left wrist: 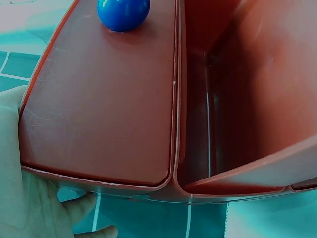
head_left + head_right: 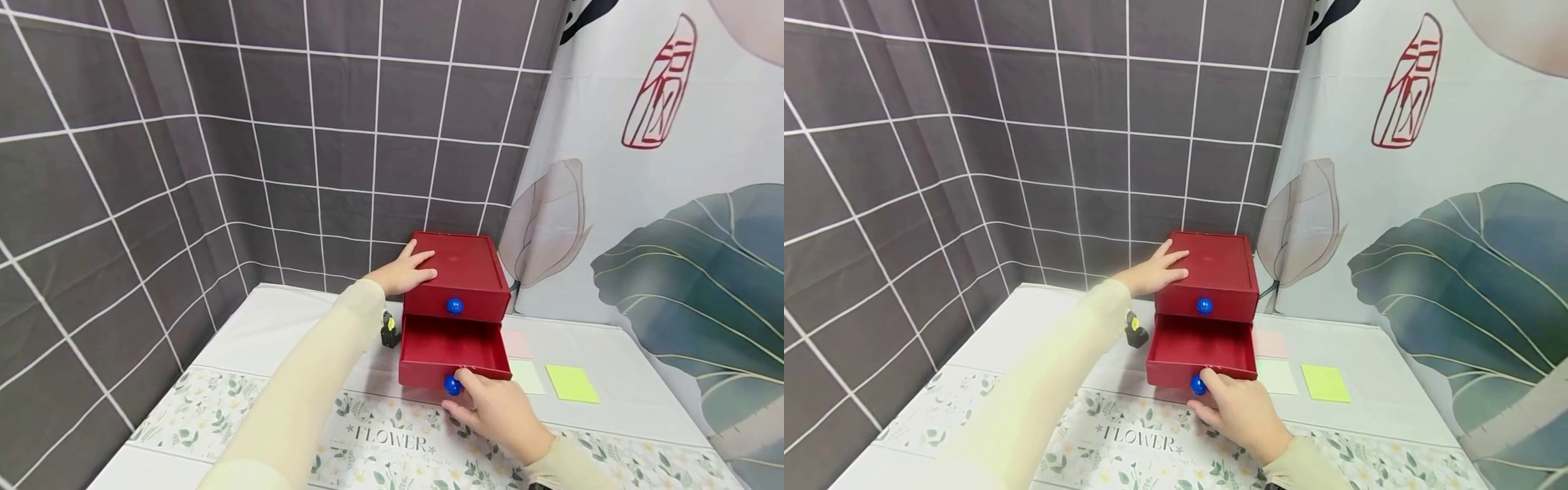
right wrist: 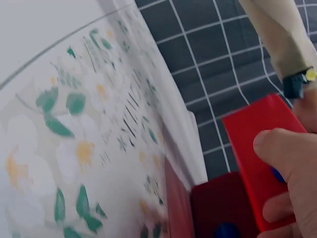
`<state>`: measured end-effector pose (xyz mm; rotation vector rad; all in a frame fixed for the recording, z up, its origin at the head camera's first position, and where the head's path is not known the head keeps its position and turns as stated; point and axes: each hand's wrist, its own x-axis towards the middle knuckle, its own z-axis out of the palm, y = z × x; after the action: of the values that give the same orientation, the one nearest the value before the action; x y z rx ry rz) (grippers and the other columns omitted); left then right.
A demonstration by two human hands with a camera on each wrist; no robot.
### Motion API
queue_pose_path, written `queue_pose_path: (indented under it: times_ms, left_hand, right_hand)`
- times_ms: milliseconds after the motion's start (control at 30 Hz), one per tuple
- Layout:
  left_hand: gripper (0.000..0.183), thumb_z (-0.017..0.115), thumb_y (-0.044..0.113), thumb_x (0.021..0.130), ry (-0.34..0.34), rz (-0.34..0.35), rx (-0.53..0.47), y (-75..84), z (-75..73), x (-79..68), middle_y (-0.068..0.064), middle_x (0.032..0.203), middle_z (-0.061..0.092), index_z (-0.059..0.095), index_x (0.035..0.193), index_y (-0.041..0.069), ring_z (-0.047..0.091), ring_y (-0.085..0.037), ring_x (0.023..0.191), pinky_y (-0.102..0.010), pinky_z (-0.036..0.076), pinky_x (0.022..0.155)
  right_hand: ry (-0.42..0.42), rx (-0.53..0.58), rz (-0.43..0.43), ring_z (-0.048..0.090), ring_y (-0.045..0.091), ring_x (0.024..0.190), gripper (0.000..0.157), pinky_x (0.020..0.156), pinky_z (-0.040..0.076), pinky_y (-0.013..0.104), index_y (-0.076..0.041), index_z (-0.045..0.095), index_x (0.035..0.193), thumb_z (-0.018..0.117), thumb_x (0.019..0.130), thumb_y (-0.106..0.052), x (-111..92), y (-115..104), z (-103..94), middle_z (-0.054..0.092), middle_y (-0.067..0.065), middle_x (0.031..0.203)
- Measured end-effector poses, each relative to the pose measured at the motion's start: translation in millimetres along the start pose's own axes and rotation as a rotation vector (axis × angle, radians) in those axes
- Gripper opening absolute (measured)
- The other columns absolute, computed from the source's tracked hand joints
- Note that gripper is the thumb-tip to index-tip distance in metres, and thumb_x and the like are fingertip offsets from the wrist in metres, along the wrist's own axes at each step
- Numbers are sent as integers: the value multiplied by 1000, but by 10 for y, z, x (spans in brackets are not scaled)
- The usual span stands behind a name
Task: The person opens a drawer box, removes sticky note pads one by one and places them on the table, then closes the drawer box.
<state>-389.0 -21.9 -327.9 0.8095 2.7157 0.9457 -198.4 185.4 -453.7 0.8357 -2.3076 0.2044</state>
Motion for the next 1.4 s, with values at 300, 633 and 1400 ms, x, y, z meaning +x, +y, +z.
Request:
queue_pose_path:
  times_ms: [300, 633, 1400]
  left_hand:
    - [65, 49, 45, 102, -5, 4, -3, -4, 7, 0, -7, 170, -3, 30, 161, 25, 17, -31, 153, -55, 27, 118]
    - [66, 50, 44, 101, -6, -4, -26, 1, -13, -18, -6, 170, -4, 29, 161, 25, 15, -32, 154, -56, 27, 118]
    - [65, 49, 44, 102, 0, -15, -23, 11, -3, -44, -6, 170, -3, 29, 161, 25, 18, -34, 153, -57, 29, 117]
  right_hand:
    - [137, -83, -15, 39, 2, 43, 28, 40, 30, 16, -15, 45, 80, 58, 94, -35, 93, -46, 156, 39, -14, 56]
    - [136, -126, 30, 39, 4, 39, 33, 39, 25, 15, -15, 45, 79, 74, 80, -30, 192, -78, 163, 39, -13, 52]
    - [166, -72, 226, 43, 8, 43, 35, 42, 34, 21, -14, 50, 86, 84, 79, -24, 355, 221, 482, 49, -8, 55]
